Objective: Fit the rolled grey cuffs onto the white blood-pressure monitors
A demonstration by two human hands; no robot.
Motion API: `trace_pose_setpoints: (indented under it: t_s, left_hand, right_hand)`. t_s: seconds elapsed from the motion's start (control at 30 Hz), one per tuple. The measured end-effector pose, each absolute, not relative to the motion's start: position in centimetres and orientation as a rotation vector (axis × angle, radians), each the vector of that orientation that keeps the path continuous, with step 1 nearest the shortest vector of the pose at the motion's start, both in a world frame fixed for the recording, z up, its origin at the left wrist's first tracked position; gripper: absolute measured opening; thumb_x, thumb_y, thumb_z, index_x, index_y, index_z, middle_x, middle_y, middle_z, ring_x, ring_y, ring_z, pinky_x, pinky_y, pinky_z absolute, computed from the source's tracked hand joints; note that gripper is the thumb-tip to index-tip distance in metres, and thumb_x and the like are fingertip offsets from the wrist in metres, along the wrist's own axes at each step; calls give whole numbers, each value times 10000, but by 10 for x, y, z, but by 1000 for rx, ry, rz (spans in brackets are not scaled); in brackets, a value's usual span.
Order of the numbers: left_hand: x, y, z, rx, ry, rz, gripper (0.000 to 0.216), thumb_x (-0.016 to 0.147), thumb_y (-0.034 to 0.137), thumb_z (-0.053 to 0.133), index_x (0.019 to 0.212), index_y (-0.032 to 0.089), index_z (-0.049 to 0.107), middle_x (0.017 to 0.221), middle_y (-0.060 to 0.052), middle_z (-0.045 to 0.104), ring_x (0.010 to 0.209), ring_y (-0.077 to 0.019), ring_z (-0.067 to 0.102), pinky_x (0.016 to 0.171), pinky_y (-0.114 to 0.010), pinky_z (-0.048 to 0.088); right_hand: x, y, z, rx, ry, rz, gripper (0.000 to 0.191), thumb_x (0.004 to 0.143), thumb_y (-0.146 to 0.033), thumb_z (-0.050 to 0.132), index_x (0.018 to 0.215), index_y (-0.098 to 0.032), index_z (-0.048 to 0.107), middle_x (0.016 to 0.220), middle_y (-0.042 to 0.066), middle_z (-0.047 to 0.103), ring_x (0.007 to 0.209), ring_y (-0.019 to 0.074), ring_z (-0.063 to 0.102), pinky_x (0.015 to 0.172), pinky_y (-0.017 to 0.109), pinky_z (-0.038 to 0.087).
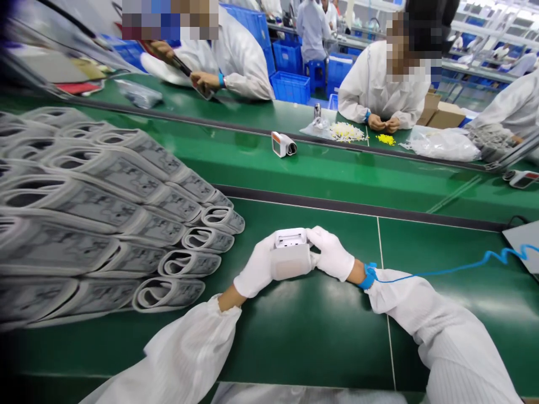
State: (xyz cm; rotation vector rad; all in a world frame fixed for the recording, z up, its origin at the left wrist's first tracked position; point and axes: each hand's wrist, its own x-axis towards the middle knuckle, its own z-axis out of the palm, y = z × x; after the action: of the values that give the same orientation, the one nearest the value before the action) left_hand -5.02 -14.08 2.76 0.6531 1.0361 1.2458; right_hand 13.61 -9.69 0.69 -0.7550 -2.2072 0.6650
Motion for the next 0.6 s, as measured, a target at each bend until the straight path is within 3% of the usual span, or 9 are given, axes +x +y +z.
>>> trace_pose_setpoints:
  t_s: [0.13,0.27,0.4,0.5,0.6]
  left_hand:
    - [-45,-142,31,365,891,1186,305,800,433,706,891,146,761,915,-65,781,852,-220,698,837,-339,563]
    - [-45,-142,34,234,825,1120,309,796,442,709,825,138,755,857,-75,782,803,-221,710,810,-337,575]
    - [-40,-137,30,305,848,1199,359,791,437,688,911,108,769,918,-102,789,855,-249,728,841,-361,582]
    - [-35,-133,26,538,1018,1442,384,860,417,588,1037,119,754,1047,-116,783,979,-298,735,907,-426,582]
    - [-36,-133,18,844,1263,1538,394,835,260,623,1212,181,702,1211,-93,745,1161,-312,682,1055,-473,520]
  right_hand:
    - [140,-96,10,-749,-2287,751,326,944,-333,635,1247,-212,633,957,56,618,862,196,584,760,304,497]
    - [138,-104,10,-829,-2244,662,264,873,-364,706,1085,-206,694,837,25,587,749,173,549,678,283,465]
    - [136,-99,6,-902,-2157,682,220,872,-374,692,999,-199,727,813,29,625,742,175,584,691,285,490]
    - [139,-88,9,-999,-1997,809,307,972,-401,552,1093,-198,748,910,58,712,835,194,659,779,304,535]
    - [139,-83,23,-1105,-1869,1051,496,1016,-478,453,1403,-209,608,1173,91,719,806,186,696,691,306,562]
